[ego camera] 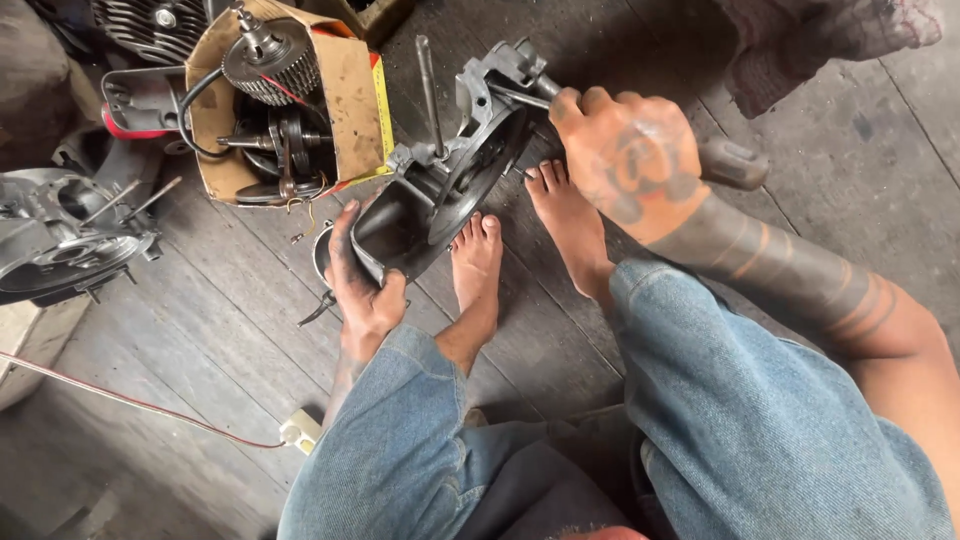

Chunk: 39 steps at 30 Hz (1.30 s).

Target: Cleaning dirt and old gasket residue from a motorcycle engine casing using a screwdriver as a scraping tool.

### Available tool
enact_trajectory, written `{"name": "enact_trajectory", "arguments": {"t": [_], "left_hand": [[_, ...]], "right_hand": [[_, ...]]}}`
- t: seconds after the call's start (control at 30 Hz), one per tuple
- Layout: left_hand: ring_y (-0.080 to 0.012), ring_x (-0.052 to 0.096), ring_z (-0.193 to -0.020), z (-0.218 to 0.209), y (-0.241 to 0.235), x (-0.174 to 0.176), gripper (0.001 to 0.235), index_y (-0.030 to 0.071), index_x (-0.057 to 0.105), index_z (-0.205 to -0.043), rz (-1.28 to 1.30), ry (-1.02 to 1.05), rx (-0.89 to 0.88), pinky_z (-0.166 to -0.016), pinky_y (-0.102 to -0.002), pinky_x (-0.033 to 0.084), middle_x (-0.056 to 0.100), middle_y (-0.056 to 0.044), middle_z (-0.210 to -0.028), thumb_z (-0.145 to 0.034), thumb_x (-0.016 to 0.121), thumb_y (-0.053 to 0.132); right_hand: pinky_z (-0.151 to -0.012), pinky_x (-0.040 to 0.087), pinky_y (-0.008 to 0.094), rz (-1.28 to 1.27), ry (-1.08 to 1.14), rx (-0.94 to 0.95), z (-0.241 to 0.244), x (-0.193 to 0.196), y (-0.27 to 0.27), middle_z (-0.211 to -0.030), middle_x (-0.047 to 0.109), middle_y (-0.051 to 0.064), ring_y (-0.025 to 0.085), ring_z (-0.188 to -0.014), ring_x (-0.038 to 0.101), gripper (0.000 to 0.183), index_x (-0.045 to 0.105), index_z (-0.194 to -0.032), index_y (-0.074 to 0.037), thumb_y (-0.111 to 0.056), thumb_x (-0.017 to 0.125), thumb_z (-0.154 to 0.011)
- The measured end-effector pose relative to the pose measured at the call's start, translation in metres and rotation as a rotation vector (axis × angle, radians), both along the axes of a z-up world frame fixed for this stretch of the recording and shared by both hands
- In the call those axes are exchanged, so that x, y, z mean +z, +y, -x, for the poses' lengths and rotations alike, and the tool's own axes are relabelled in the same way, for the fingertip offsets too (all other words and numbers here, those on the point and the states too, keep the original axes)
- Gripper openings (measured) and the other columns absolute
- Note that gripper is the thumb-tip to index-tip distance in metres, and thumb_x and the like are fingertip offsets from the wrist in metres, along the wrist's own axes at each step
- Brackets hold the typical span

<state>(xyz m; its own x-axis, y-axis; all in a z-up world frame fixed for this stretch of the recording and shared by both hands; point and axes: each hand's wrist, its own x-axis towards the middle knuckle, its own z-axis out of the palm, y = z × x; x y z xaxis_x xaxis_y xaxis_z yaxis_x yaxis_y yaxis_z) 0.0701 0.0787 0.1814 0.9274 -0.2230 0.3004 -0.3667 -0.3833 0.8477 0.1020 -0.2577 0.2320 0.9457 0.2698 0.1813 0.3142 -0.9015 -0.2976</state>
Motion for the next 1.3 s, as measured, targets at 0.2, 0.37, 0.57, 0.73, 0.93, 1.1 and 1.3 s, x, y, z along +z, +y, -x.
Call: {"name": "enact_trajectory", "arguments": {"t": [0.2,0.37,0.57,0.73,0.93,1.1,1.3], "left_hand": [[-0.0394,0.066,-0.119,0.005,-0.002,0.001,0.08,-0.008,0.051,-0.141,-0.017,-0.019,-0.01,-0.107,-0.048,0.05,0.068,-0.028,-0.127,-0.061,0.058,-0.005],[-0.0405,0.064,-0.126,0.005,0.006,0.002,0.082,0.002,0.039,-0.149,0.006,0.142,-0.02,-0.112,-0.047,0.054,0.06,-0.025,-0.141,-0.068,0.048,-0.006],[-0.0407,0.066,-0.129,0.005,-0.002,0.009,0.086,0.006,0.041,-0.149,-0.007,0.127,-0.127,-0.111,-0.049,0.056,0.062,-0.023,-0.141,-0.064,0.05,-0.007],[-0.0401,0.065,-0.13,0.002,-0.001,0.007,0.088,0.008,0.041,-0.15,0.036,0.121,-0.158,-0.113,-0.049,0.055,0.061,-0.023,-0.142,-0.062,0.05,-0.002],[-0.041,0.066,-0.128,0.001,0.0,0.01,0.085,0.005,0.041,-0.148,-0.02,0.137,-0.13,-0.111,-0.049,0.055,0.061,-0.023,-0.141,-0.065,0.051,-0.004],[-0.0412,0.064,-0.131,0.001,-0.004,0.012,0.09,0.01,0.04,-0.151,0.025,0.137,-0.158,-0.114,-0.051,0.055,0.06,-0.022,-0.144,-0.063,0.05,-0.003],[-0.0403,0.066,-0.13,0.004,-0.004,0.007,0.077,0.007,0.038,-0.151,-0.011,0.127,-0.092,-0.112,-0.048,0.056,0.061,-0.023,-0.143,-0.079,0.062,-0.007]], "right_hand": [[-0.049,0.043,0.038,0.007,-0.004,0.045,0.002,0.002,-0.012,-0.074,0.063,0.003,0.026,-0.051,0.056,0.018,0.061,-0.092,-0.009,-0.011,0.071,-0.106],[-0.051,0.046,0.038,-0.126,0.171,0.107,0.009,0.039,-0.029,-0.079,0.071,0.006,0.027,-0.056,0.062,0.009,0.077,-0.105,-0.004,-0.008,0.073,-0.098],[-0.048,0.045,0.03,0.08,0.078,0.198,0.008,0.036,0.011,-0.07,0.06,-0.002,0.016,-0.051,0.056,0.023,0.06,-0.086,-0.017,-0.027,0.074,-0.101],[-0.045,0.047,0.031,0.112,0.138,0.173,0.011,0.077,0.017,-0.072,0.066,0.001,0.018,-0.049,0.062,0.021,0.066,-0.089,-0.015,-0.031,0.068,-0.101],[-0.051,0.048,0.026,0.328,-0.006,0.168,0.014,0.054,0.011,-0.076,0.064,-0.004,0.012,-0.056,0.062,0.026,0.063,-0.085,-0.019,-0.033,0.071,-0.105],[-0.05,0.047,0.025,0.362,0.024,0.188,0.015,0.058,0.018,-0.073,0.061,-0.005,0.009,-0.057,0.063,0.022,0.065,-0.088,-0.02,-0.032,0.07,-0.104],[-0.047,0.042,0.041,-0.178,0.552,0.187,-0.002,0.034,0.002,-0.055,0.055,0.006,0.028,-0.045,0.055,0.005,0.061,-0.096,-0.013,-0.017,0.058,-0.096]]}}
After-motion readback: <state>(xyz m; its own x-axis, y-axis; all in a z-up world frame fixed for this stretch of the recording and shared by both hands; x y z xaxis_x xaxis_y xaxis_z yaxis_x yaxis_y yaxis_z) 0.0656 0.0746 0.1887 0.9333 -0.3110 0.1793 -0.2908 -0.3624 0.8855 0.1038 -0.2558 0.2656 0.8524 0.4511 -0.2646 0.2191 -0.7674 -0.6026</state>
